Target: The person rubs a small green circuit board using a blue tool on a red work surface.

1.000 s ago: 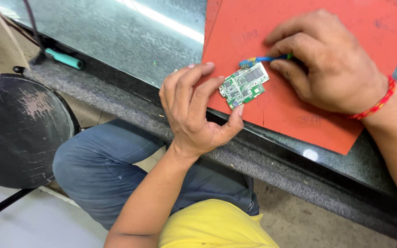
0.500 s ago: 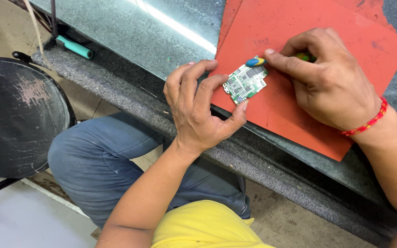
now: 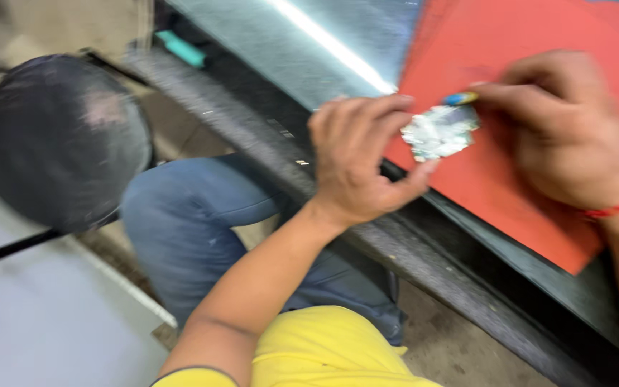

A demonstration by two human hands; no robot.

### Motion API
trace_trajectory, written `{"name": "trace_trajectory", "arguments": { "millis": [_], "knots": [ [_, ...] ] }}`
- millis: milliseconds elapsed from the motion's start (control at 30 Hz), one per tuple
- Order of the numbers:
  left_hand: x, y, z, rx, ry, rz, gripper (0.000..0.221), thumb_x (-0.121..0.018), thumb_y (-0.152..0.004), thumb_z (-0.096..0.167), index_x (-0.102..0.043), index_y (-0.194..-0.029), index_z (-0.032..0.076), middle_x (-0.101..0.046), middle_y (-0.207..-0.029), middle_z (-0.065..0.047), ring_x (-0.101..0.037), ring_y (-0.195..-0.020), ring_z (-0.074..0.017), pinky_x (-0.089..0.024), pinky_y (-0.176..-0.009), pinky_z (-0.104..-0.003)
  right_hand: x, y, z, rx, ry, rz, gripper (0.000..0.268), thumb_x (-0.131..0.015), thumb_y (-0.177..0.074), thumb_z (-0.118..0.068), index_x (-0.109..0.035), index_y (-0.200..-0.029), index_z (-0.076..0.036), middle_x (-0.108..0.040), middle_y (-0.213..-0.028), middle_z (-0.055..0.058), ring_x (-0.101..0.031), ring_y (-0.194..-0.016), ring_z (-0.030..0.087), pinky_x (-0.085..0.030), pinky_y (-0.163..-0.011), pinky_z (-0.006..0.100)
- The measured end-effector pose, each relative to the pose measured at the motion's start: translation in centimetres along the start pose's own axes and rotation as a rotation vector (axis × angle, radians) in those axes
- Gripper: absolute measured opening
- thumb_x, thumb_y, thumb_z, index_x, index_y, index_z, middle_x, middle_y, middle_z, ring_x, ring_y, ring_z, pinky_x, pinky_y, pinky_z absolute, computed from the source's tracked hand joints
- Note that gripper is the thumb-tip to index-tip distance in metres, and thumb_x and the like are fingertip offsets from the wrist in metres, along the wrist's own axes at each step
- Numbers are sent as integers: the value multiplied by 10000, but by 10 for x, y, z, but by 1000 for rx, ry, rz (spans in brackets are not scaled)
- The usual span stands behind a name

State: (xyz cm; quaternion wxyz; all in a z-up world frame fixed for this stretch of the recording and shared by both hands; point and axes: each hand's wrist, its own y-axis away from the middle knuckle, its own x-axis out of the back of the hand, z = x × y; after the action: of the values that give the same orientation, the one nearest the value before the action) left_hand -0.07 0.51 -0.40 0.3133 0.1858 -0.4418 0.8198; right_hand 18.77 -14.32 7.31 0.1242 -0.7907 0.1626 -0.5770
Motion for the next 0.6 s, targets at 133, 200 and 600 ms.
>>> {"name": "trace_trajectory", "arguments": {
  "millis": [133,200,600],
  "knots": [
    [0,-1,0,-18,25,-7,505,-709,-915,517,-693,-1227,121,-638,-1333,37,-536,-1254,-163,-291,-1123,-389,-9,5,10,42,20,-104,332,-714,-871,81,-777,-1160,-68,-694,-967,149,-644,-758,272,-486,-680,380],
    [-1,0,2,-17,47,-10,478,-700,-906,524,-710,-1202,149,-653,-1313,67,-541,-1210,-131,-291,-1119,-365,-13,20,7,113,9,-151,340,-744,-789,20,-799,-1094,-121,-712,-905,160,-633,-696,247,-474,-648,399],
    [3,-2,7,-17,22,33,451,-749,-883,475,-715,-1200,156,-656,-1299,49,-556,-1182,-158,-317,-1122,-379,-13,26,38,-162,-160,-156,306,-626,-910,-18,-768,-1081,-229,-721,-971,-73,-673,-852,109,-486,-779,290]
  ]
}}
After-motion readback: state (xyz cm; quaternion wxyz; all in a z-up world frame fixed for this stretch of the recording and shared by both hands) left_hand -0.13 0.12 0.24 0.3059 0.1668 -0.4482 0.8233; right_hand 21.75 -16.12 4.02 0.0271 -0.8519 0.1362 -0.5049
